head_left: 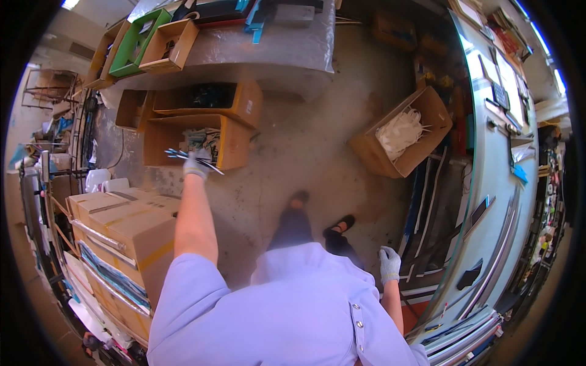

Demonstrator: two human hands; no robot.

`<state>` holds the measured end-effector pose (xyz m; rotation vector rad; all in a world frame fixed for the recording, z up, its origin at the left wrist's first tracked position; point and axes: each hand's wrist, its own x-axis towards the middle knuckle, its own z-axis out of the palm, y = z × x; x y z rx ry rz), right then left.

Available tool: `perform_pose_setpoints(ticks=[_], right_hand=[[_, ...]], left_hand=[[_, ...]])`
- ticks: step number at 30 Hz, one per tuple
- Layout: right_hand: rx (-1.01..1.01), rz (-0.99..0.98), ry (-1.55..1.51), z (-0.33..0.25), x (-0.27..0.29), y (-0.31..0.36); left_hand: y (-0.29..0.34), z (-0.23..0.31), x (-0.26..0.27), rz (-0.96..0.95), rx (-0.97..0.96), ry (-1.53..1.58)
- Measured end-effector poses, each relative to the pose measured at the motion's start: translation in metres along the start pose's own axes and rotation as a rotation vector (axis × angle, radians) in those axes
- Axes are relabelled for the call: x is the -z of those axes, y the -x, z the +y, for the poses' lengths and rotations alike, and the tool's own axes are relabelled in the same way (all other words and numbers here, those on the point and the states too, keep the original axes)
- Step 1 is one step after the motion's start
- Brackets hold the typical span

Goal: The person measures and marks dark rectangular strips on a table using a ruler and pencil, then uses a utility knife to cut the strips, and finally sorts and stacks the cut pieces into cardboard boxes.

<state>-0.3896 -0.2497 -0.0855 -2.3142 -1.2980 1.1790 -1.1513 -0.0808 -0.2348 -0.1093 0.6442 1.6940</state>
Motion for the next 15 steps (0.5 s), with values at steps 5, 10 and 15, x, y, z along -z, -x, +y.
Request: perform_pose_setpoints(ticks=[5,10,15], right_hand=[[-0.124,0.008,0.057,0.016,0.017,0.012],[-0.193,0.062,-0.118,0.039,0.004,0.026],[-0.191,0.167,-0.123,0.038,-0.002,0.055]], left_hand=[[-0.021,0.054,-0.026,0.912,-0.127,-0.517],[-0.016,0.035,-0.010,1.161,-0.107,-0.506],[-0.018,-0.084,-0.007,0.990,0.213,-0.673]])
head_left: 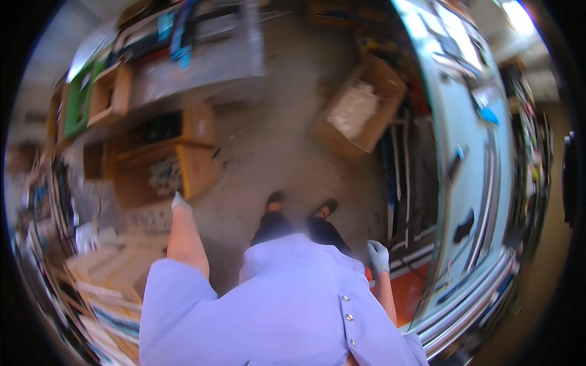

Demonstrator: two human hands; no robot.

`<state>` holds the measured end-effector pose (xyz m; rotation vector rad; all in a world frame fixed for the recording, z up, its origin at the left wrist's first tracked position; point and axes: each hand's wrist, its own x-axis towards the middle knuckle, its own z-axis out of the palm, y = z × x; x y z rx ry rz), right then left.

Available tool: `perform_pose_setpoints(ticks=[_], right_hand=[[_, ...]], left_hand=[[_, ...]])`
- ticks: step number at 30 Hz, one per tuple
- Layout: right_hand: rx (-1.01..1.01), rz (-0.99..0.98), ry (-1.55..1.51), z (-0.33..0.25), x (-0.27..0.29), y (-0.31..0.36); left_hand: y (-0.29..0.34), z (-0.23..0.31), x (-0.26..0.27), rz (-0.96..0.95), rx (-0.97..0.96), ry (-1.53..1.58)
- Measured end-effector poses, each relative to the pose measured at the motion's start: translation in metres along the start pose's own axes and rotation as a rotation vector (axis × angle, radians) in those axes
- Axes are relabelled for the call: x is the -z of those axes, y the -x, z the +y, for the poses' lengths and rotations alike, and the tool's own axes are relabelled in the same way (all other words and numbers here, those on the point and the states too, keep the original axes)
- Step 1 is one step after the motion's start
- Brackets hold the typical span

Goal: The person measures and marks dark rectangular strips on a table using a ruler and pencil, then uses a utility knife to cut the strips, and finally sorts and stacks the cut pieces into cardboard boxes.

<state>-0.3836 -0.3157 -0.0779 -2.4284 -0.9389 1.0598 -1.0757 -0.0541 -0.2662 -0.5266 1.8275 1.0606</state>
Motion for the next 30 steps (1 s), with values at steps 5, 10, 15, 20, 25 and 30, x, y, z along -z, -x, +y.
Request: perform_pose_setpoints(ticks=[5,10,15,20,25,30], right_hand=[[-0.048,0.154,-0.012,0.036,0.023,0.013],[-0.034,0.368,-0.115,0.048,0.072,-0.007],[-0.113,0.584,-0.255,0.107,0.132,0.000],[-0.103,0.756,-0.378,0.157,0.224,-0.009],[-0.238,0.918,-0.316,0.223,0.312,-0.056],[-0.487,1.007,0.030,0.258,0.383,-0.144]], left_hand=[[0.079,-0.115,-0.149,-0.249,-0.024,-0.709],[0.168,-0.203,-0.296,-0.810,-0.651,-1.219],[0.400,-0.368,-0.381,-1.281,-1.375,-1.182],[0.597,-0.508,-0.399,-1.441,-1.973,-1.032],[0.687,-0.622,-0.403,-1.598,-2.010,-1.079],[0.709,-0.679,-0.389,-1.514,-2.214,-1.434]])
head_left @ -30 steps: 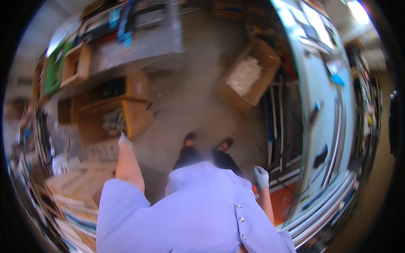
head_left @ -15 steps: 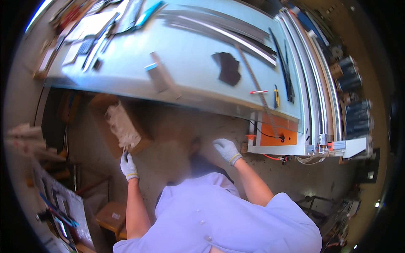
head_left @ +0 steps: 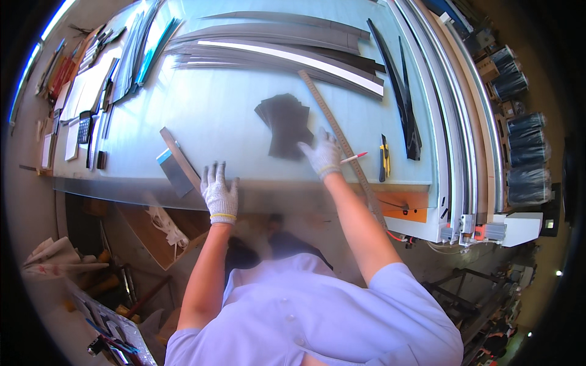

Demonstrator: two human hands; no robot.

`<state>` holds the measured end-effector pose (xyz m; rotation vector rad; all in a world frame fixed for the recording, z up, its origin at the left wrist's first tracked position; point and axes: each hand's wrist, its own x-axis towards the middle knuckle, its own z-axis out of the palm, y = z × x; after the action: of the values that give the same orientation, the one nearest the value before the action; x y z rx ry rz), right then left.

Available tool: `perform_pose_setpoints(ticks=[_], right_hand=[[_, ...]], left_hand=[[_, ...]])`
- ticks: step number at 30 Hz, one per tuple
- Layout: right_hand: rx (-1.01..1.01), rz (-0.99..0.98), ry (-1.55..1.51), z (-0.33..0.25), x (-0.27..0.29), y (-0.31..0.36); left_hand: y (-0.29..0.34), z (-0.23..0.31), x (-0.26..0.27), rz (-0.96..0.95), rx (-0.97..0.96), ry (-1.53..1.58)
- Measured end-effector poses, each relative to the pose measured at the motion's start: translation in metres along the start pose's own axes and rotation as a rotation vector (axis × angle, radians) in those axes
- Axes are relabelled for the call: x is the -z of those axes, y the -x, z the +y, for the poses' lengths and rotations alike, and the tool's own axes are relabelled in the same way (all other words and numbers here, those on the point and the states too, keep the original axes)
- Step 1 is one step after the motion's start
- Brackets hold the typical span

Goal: The person measures and marks dark rectangular strips on a table using a ruler and pencil, then uses a utility knife to cut the strips, and finally sorts and stacks the cut pieces into cardboard boxes.

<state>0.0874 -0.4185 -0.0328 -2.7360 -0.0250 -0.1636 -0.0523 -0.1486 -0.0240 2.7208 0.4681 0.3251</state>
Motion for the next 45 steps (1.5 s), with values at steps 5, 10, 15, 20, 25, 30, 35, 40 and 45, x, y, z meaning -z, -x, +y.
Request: perform_pose_setpoints(ticks=[5,10,15,20,25,30,35,40,45], right_hand=[[-0.129,-0.177,0.211,-0.065,-0.023,-0.036],[0.244,-0.403,0.187,-0.092,-0.037,-0.030],[0.501,-0.462,-0.222,-0.083,-0.025,0.000],[-0.004,0.156,-0.161,0.063,0.013,0.015],[0.273,-0.015,0.535,0.129,0.045,0.023],[0.292,-0.130,0.419,0.148,0.062,0.042],[-0.303,0.115,0.098,0.162,0.073,0.096],[-0.557,0.363,0.362,0.284,0.052,0.183],[-0.832,0.285,-0.573,0.222,0.031,0.206]], left_hand=[[-0.013,-0.014,-0.014,-0.088,0.433,-0.336],[-0.037,-0.083,-0.014,-0.075,0.138,-0.430],[-0.095,-0.138,0.003,-0.055,0.033,-0.437],[-0.091,-0.076,0.008,-0.034,-0.213,-0.263],[-0.065,-0.015,-0.003,-0.350,-0.615,0.059],[-0.069,-0.016,-0.008,-0.335,-0.613,0.169],[-0.064,-0.039,0.000,-0.334,-0.569,0.152],[-0.074,-0.054,0.001,-0.197,-0.694,0.279],[-0.091,-0.132,0.047,-0.036,-0.445,0.182]])
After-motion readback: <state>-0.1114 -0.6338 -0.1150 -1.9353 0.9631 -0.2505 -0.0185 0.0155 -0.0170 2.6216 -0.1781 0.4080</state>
